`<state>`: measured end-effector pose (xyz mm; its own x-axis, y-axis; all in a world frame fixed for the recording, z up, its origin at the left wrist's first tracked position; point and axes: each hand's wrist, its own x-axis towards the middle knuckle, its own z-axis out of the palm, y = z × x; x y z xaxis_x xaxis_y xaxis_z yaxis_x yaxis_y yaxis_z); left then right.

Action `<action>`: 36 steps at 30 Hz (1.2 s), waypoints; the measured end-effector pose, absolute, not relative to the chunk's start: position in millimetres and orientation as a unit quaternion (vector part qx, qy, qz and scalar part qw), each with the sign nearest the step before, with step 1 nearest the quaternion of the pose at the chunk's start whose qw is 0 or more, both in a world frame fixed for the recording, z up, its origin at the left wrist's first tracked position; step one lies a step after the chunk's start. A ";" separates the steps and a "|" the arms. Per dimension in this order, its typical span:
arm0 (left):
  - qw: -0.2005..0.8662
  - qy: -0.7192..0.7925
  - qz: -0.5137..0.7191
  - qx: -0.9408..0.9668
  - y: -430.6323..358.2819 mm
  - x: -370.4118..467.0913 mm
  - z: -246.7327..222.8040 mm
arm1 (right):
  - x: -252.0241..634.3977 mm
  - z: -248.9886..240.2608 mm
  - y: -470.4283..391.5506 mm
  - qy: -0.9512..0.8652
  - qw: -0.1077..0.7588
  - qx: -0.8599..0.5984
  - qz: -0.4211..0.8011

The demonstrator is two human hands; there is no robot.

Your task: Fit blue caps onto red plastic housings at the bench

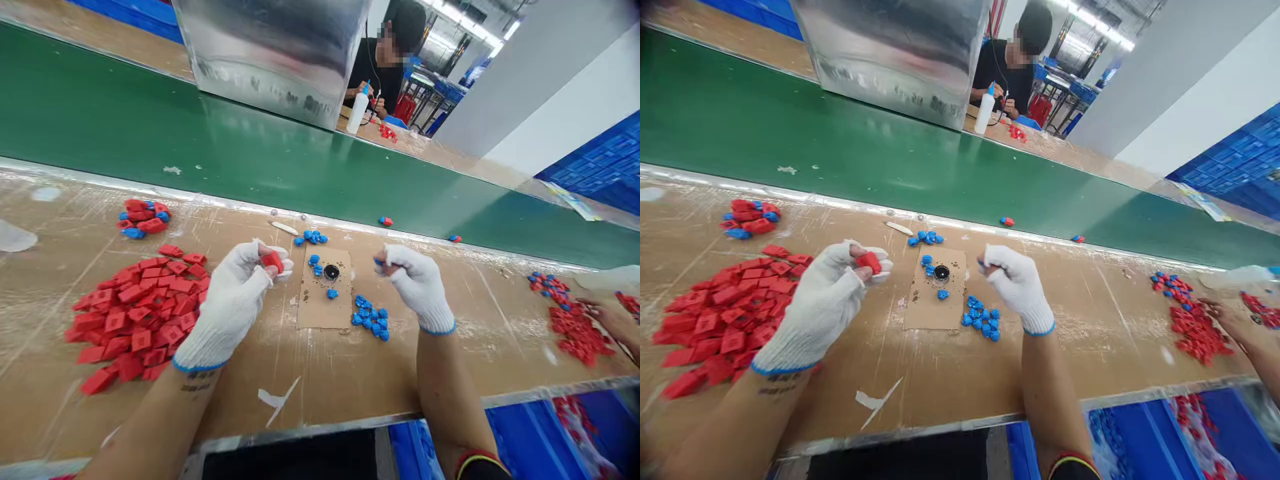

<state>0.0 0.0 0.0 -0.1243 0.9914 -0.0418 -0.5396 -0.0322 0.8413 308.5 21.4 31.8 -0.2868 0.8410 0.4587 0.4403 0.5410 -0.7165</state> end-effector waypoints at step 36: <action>0.643 0.413 0.580 0.281 5.5 3.2 -10.4 | 266.7 37.0 70.9 -0.908 0.084 -0.356 0.204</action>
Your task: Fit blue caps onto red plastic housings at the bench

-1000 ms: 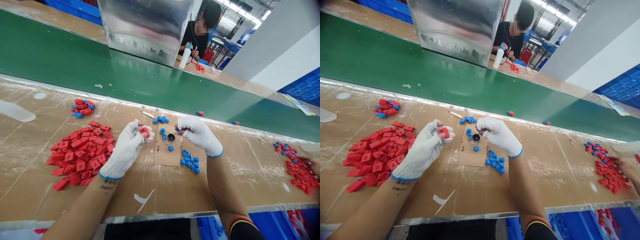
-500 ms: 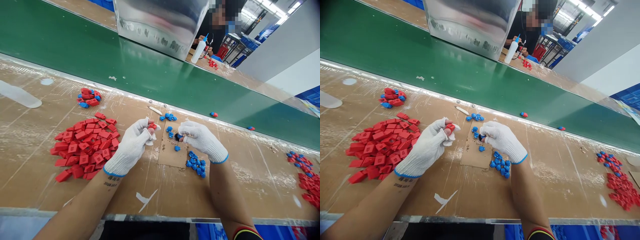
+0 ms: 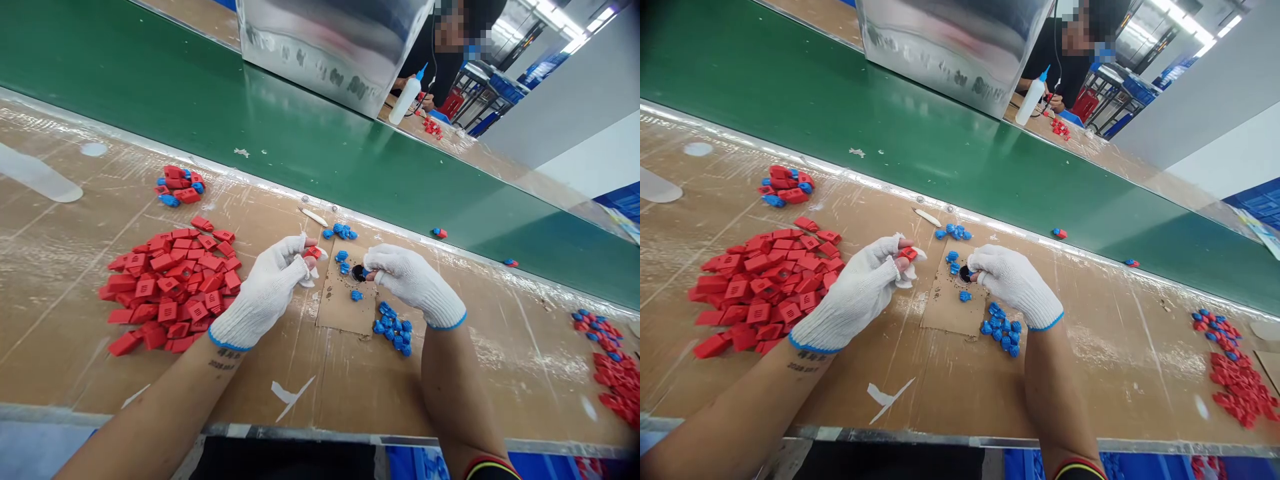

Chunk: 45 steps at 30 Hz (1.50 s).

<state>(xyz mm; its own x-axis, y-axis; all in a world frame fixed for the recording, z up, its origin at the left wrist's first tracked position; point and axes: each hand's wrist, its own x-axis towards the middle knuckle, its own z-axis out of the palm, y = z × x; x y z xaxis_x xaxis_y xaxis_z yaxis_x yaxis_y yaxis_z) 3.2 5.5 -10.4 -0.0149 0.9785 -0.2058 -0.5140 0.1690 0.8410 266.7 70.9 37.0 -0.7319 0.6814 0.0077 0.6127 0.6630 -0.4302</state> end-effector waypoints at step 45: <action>0.676 0.287 0.550 0.398 -21.4 16.1 10.8 | 210.6 70.2 0.9 -0.842 0.395 -0.307 0.200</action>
<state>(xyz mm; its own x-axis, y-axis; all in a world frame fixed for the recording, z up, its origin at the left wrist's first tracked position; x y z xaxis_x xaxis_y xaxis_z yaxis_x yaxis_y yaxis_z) 16.1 -21.4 10.8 0.2300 0.9719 0.0504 -0.5150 0.0776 0.8537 210.6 0.9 70.2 -0.4993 0.6750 0.5433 0.3593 0.7318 -0.5791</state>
